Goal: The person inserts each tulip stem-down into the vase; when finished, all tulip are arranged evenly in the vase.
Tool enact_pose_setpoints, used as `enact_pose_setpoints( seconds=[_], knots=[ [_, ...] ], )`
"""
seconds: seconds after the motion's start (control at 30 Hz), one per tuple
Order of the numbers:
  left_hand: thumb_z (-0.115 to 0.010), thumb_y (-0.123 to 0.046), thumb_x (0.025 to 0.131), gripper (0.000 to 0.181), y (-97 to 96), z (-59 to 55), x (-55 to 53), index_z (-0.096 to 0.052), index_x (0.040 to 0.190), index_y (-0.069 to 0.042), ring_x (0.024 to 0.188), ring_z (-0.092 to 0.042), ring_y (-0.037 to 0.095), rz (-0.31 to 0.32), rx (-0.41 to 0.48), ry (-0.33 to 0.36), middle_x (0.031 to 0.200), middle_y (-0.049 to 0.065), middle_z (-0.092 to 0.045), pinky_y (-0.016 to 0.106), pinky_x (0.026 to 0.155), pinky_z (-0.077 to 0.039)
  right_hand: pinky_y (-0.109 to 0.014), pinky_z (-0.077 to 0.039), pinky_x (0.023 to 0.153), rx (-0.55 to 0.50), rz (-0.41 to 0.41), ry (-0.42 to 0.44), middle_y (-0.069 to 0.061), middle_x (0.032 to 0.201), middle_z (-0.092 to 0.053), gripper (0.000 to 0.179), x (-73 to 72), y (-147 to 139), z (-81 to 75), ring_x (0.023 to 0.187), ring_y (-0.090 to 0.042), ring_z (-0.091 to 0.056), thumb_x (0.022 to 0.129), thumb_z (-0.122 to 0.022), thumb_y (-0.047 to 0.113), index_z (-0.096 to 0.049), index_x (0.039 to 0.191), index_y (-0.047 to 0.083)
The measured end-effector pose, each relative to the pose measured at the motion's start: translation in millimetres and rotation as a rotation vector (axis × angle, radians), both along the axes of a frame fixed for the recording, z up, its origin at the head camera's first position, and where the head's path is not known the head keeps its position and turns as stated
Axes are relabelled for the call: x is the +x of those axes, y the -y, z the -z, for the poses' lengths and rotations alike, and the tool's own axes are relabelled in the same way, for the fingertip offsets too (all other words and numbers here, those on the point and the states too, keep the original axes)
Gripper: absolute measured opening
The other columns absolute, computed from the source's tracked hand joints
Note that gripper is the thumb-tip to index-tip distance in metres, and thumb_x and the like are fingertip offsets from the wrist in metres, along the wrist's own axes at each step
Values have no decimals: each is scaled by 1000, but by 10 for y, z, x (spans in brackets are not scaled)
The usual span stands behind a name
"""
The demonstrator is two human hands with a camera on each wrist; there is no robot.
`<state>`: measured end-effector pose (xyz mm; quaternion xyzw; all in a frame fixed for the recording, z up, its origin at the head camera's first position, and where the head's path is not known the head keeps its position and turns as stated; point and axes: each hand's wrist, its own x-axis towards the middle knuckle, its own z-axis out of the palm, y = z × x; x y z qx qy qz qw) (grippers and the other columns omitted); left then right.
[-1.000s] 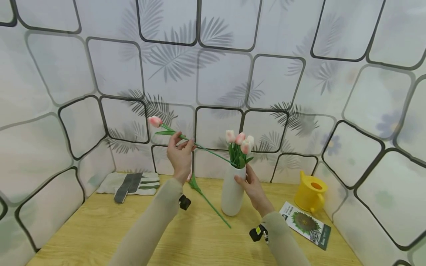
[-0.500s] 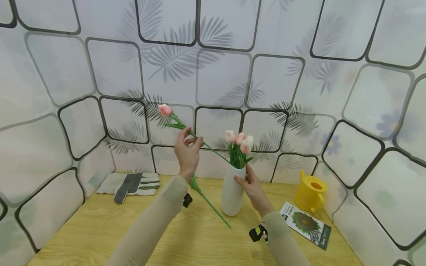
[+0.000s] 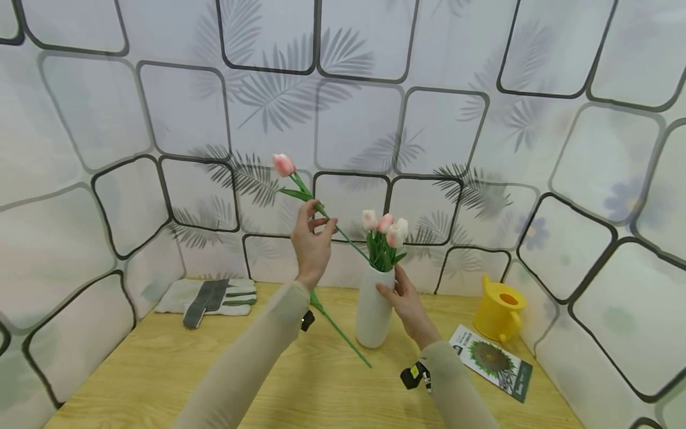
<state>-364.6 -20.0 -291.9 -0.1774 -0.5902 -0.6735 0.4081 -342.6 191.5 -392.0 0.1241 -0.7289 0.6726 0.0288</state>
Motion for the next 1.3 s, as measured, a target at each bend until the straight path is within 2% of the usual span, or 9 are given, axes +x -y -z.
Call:
enact_pose_setpoints(
  seconds=[0.27,0.4,0.6,0.77,0.9,1.0,1.1,1.2,1.3],
  knots=[
    [-71,-1,88,44,-66,-107,-2,-57,129,-11,90,-69,21,-73,-60,-6,126,10,-63,27,67,-59,-62,-22,117,5,-5,-50,-12,163,-19,84,-32,-11,35,147,-40,-23,95,-66,31,-12,159,18],
    [-70,-2,89,43,-102,-116,4,-57,130,-11,91,-69,22,-94,-102,-8,127,14,-62,32,70,-60,-63,-23,116,30,-6,-84,-15,162,-20,85,-43,-17,55,146,-42,-24,95,-65,34,-12,159,18],
    [-68,-5,91,43,-177,-53,21,-57,131,-14,95,-70,22,-94,-191,8,129,12,-62,35,74,-60,-56,-21,119,10,-8,-43,-6,164,-19,80,-46,-11,47,148,-35,-24,97,-63,26,-13,159,23],
    [-69,-3,90,34,-246,15,36,-61,122,-8,95,-69,23,-79,-231,-18,111,12,-68,35,77,-59,-57,-21,119,9,-2,-15,-6,163,-19,78,-52,-12,41,148,-34,-23,98,-62,23,-14,159,23],
    [-69,-1,89,26,-287,71,56,-63,114,-4,88,-70,26,-82,-251,-61,102,14,-68,37,71,-60,-57,-21,119,7,0,-9,-8,162,-22,78,-40,-10,38,148,-35,-23,97,-63,22,-15,159,22],
    [-69,-3,90,24,-304,112,60,-64,113,-2,83,-71,26,-97,-286,-79,102,14,-68,33,68,-60,-58,-21,119,8,-2,-16,-10,162,-22,78,-27,-7,34,148,-37,-23,98,-62,23,-14,159,20],
    [-69,-4,90,18,-320,140,52,-66,107,-1,85,-71,23,-96,-321,-92,100,13,-70,29,71,-60,-59,-21,119,10,-5,-18,-10,163,-19,78,-20,-7,32,148,-37,-22,98,-62,23,-13,159,20],
    [-69,-4,90,11,-342,160,50,-66,101,-3,85,-69,20,-84,-346,-93,94,10,-71,27,73,-58,-57,-21,119,2,-5,-8,-9,163,-18,78,-22,-9,30,149,-36,-21,98,-61,22,-12,159,21],
    [-69,-5,90,12,-370,173,64,-62,99,-4,84,-68,19,-53,-365,-99,91,9,-71,26,72,-57,-57,-20,119,0,-10,-14,-9,164,-16,78,-24,-14,25,149,-36,-21,99,-60,22,-10,159,21]
  ],
)
